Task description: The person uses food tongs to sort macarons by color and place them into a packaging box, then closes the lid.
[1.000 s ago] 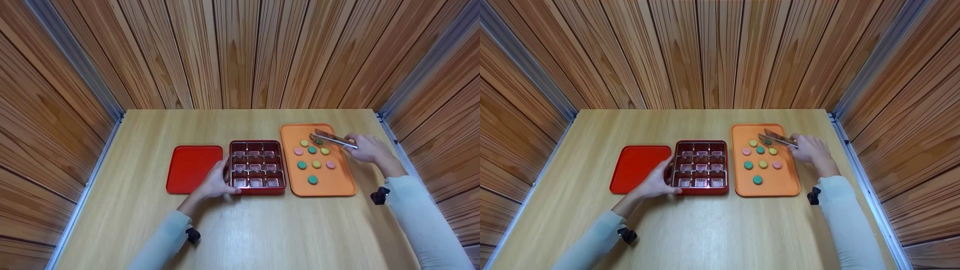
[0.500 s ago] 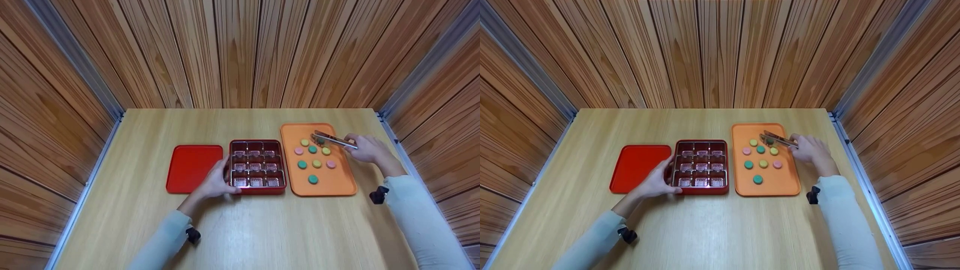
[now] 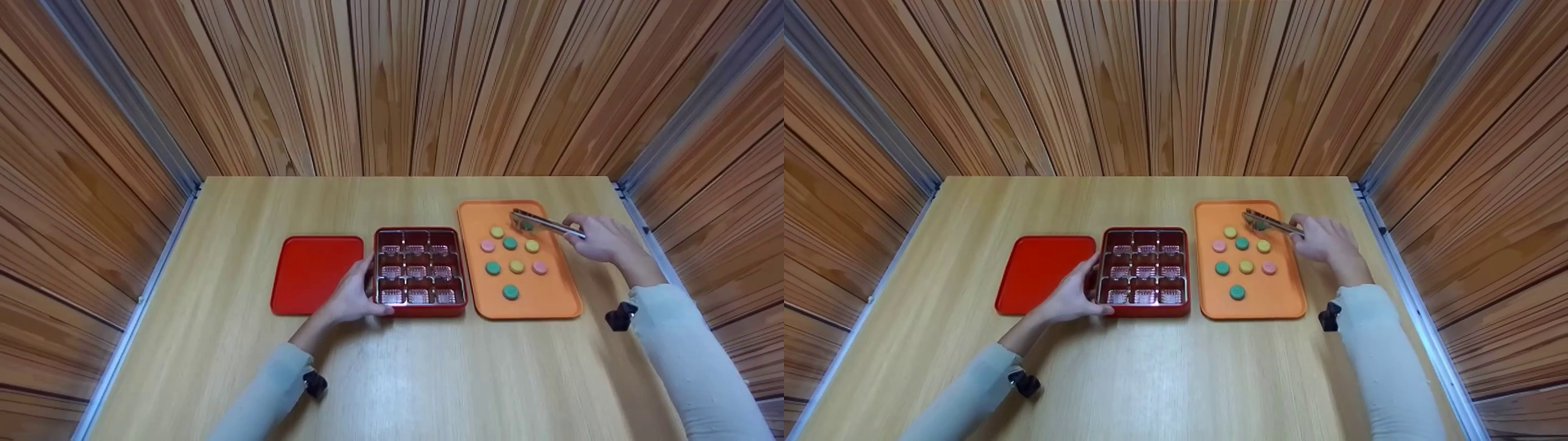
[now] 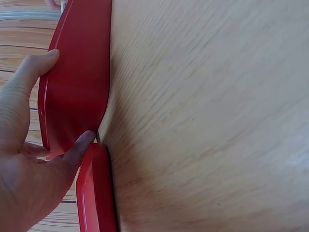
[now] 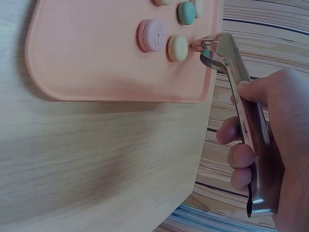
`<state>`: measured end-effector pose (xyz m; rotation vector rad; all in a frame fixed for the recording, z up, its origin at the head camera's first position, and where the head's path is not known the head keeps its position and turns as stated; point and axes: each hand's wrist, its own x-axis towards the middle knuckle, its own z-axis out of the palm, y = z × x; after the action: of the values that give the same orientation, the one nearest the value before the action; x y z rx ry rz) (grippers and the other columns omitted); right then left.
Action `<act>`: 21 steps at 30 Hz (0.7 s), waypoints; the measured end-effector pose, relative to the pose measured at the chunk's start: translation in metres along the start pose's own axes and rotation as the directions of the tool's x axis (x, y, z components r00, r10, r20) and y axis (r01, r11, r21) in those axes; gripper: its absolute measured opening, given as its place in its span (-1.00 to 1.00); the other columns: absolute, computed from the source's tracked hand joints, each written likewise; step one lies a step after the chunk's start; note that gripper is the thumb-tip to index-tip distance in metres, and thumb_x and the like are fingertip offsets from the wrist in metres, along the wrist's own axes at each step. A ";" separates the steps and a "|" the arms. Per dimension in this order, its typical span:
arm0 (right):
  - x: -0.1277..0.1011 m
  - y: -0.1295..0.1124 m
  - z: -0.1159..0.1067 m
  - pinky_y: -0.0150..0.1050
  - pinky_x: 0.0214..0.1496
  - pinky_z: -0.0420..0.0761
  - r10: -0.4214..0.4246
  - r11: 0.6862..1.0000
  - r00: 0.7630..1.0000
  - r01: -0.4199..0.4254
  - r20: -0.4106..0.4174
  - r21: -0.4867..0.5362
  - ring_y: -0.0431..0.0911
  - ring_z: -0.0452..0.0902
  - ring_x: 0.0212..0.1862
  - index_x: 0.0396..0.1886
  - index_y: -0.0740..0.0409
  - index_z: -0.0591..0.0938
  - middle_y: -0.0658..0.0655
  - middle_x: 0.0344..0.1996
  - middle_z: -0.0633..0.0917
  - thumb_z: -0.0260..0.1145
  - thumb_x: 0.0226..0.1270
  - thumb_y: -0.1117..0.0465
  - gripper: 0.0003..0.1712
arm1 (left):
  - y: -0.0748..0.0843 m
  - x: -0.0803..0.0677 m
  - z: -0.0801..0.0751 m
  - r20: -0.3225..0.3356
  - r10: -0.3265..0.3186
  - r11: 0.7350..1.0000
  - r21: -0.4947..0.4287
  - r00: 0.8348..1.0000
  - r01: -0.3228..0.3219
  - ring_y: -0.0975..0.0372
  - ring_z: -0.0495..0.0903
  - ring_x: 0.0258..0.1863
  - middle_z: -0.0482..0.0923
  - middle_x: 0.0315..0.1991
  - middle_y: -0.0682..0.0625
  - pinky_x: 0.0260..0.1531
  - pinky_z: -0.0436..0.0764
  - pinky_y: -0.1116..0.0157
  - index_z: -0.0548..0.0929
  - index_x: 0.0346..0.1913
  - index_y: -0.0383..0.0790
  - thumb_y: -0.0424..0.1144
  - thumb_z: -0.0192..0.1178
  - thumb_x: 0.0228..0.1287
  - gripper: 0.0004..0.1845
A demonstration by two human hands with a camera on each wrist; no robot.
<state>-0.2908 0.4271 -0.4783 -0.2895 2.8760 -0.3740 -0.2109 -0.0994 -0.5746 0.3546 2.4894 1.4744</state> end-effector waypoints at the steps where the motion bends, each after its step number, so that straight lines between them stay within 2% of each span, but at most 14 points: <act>1: 0.000 0.000 0.000 -0.17 -0.36 0.45 0.000 1.000 1.000 0.000 0.009 0.002 0.01 0.51 -0.37 0.41 0.22 0.62 0.25 -0.23 0.68 0.20 0.75 0.05 -0.53 | 0.000 0.000 0.000 0.001 -0.004 1.000 0.003 1.000 0.004 -0.18 0.39 0.62 0.34 0.65 -0.35 0.78 0.29 -0.27 0.05 0.87 -0.17 -0.18 0.80 0.02 0.43; 11: -0.003 0.003 -0.004 -0.19 -0.48 0.48 0.013 1.000 0.998 -0.014 0.056 0.021 -0.03 0.51 -0.48 0.46 0.19 0.58 0.23 -0.26 0.66 0.15 0.79 0.01 -0.51 | 0.000 0.000 0.001 -0.002 -0.020 1.000 -0.013 1.000 0.020 -0.19 0.37 0.65 0.33 0.68 -0.34 0.79 0.28 -0.27 0.03 0.87 -0.16 -0.18 0.81 0.00 0.46; 14: -0.004 0.003 -0.009 -0.20 -0.47 0.48 0.017 1.000 0.999 -0.017 0.046 0.011 -0.03 0.51 -0.48 0.48 0.17 0.56 0.23 -0.24 0.66 0.16 0.79 -0.02 -0.49 | -0.001 0.000 0.001 -0.002 -0.007 1.000 -0.009 1.000 0.007 -0.19 0.38 0.64 0.34 0.66 -0.35 0.78 0.28 -0.27 0.02 0.87 -0.18 -0.19 0.81 0.00 0.46; 21: -0.006 -0.005 -0.020 -0.20 -0.49 0.42 -0.007 0.999 1.000 0.007 -0.004 -0.034 -0.03 0.48 -0.50 0.45 0.13 0.60 0.18 -0.34 0.65 0.19 0.78 -0.05 -0.50 | -0.001 -0.001 0.000 0.007 0.001 1.000 -0.004 1.000 -0.001 -0.18 0.37 0.63 0.33 0.67 -0.33 0.80 0.26 -0.28 0.05 0.87 -0.14 -0.15 0.78 0.07 0.40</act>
<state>-0.2889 0.4283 -0.4571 -0.3053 2.8886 -0.3279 -0.2103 -0.1001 -0.5754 0.3591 2.4809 1.4759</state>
